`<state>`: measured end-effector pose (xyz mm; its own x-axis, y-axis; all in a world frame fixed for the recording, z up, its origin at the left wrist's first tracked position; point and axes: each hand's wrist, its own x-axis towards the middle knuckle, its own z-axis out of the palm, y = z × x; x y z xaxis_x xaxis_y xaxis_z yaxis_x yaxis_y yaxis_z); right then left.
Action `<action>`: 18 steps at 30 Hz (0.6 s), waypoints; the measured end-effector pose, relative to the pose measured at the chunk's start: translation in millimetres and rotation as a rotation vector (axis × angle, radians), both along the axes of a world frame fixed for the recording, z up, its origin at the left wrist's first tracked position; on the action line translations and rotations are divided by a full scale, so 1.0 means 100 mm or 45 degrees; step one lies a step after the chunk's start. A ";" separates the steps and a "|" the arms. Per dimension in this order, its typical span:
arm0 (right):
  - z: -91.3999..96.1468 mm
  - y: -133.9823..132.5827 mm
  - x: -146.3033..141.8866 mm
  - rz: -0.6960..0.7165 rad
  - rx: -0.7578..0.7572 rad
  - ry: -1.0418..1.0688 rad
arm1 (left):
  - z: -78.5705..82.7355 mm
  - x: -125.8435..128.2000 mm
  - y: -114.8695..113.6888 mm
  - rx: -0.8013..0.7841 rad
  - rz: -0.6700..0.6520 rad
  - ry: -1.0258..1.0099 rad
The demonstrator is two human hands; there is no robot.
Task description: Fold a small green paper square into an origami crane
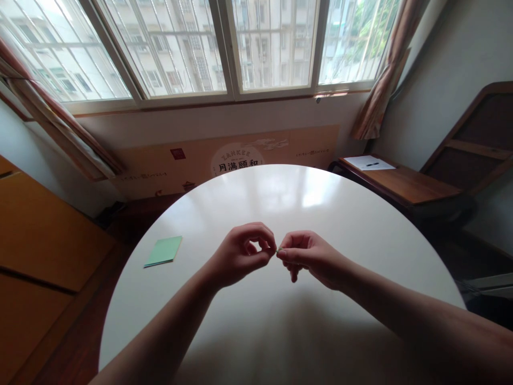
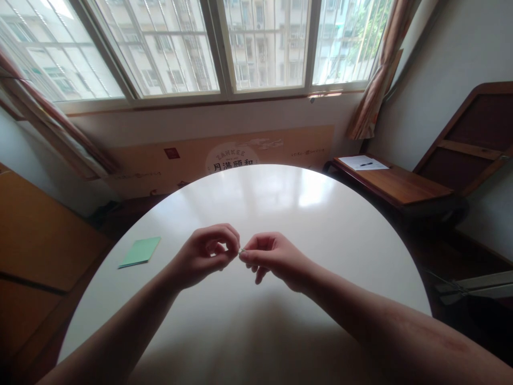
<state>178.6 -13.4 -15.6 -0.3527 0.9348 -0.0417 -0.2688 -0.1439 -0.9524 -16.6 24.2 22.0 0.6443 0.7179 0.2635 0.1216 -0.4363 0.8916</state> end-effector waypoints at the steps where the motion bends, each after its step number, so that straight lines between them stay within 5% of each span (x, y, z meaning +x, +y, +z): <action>1: 0.00 0.00 0.00 -0.004 0.005 0.003 | 0.00 0.00 0.00 -0.001 0.001 0.004; 10: 0.01 -0.01 -0.01 -0.126 0.146 -0.021 | -0.02 0.02 0.05 -0.220 0.128 -0.091; 18: 0.00 -0.03 0.00 -0.251 0.330 -0.197 | -0.06 0.07 -0.03 -0.128 0.136 0.107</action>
